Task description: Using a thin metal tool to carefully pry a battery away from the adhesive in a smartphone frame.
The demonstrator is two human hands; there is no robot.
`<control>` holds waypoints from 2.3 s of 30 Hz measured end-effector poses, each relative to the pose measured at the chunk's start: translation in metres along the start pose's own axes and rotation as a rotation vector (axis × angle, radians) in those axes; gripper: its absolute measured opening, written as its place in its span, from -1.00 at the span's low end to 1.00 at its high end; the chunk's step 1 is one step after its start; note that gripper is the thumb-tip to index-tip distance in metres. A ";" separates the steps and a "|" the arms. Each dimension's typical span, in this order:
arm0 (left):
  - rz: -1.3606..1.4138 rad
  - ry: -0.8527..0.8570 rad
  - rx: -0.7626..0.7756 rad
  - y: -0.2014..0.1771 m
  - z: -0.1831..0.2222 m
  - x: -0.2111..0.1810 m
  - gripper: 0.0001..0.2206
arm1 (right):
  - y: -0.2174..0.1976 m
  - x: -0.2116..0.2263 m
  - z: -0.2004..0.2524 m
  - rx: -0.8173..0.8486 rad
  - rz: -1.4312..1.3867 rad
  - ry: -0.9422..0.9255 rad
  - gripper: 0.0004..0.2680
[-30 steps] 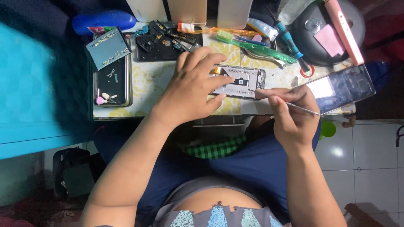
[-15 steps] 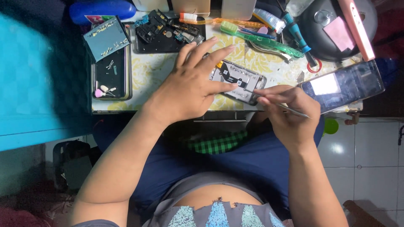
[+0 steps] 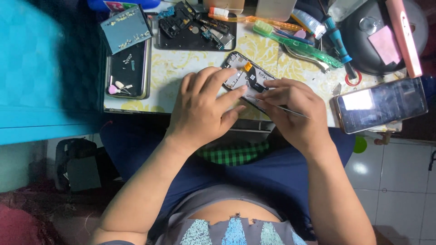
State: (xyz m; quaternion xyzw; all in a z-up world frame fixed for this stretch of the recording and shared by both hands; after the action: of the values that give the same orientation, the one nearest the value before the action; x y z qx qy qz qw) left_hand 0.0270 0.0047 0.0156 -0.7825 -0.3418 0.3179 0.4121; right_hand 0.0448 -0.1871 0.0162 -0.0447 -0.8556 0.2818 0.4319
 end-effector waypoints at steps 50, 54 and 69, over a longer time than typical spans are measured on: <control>-0.087 -0.022 0.050 0.007 0.010 0.000 -0.38 | -0.002 -0.005 0.002 -0.008 -0.035 0.063 -0.87; -0.081 -0.017 0.059 0.006 0.008 0.001 -0.37 | -0.005 -0.008 0.000 -0.016 -0.075 0.129 -0.84; -0.053 -0.032 0.011 0.005 0.008 0.001 -0.40 | -0.003 -0.009 0.001 -0.003 -0.055 0.046 -0.87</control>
State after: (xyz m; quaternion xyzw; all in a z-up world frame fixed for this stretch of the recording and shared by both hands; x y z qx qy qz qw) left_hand 0.0221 0.0068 0.0077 -0.7657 -0.3672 0.3213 0.4190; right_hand 0.0501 -0.1926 0.0106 -0.0281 -0.8467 0.2674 0.4592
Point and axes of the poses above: each hand's wrist, its own z-axis away from the middle knuckle, its own y-axis out of the palm, x = y × z, the point moved 5 cm from there along -z, towards the middle knuckle
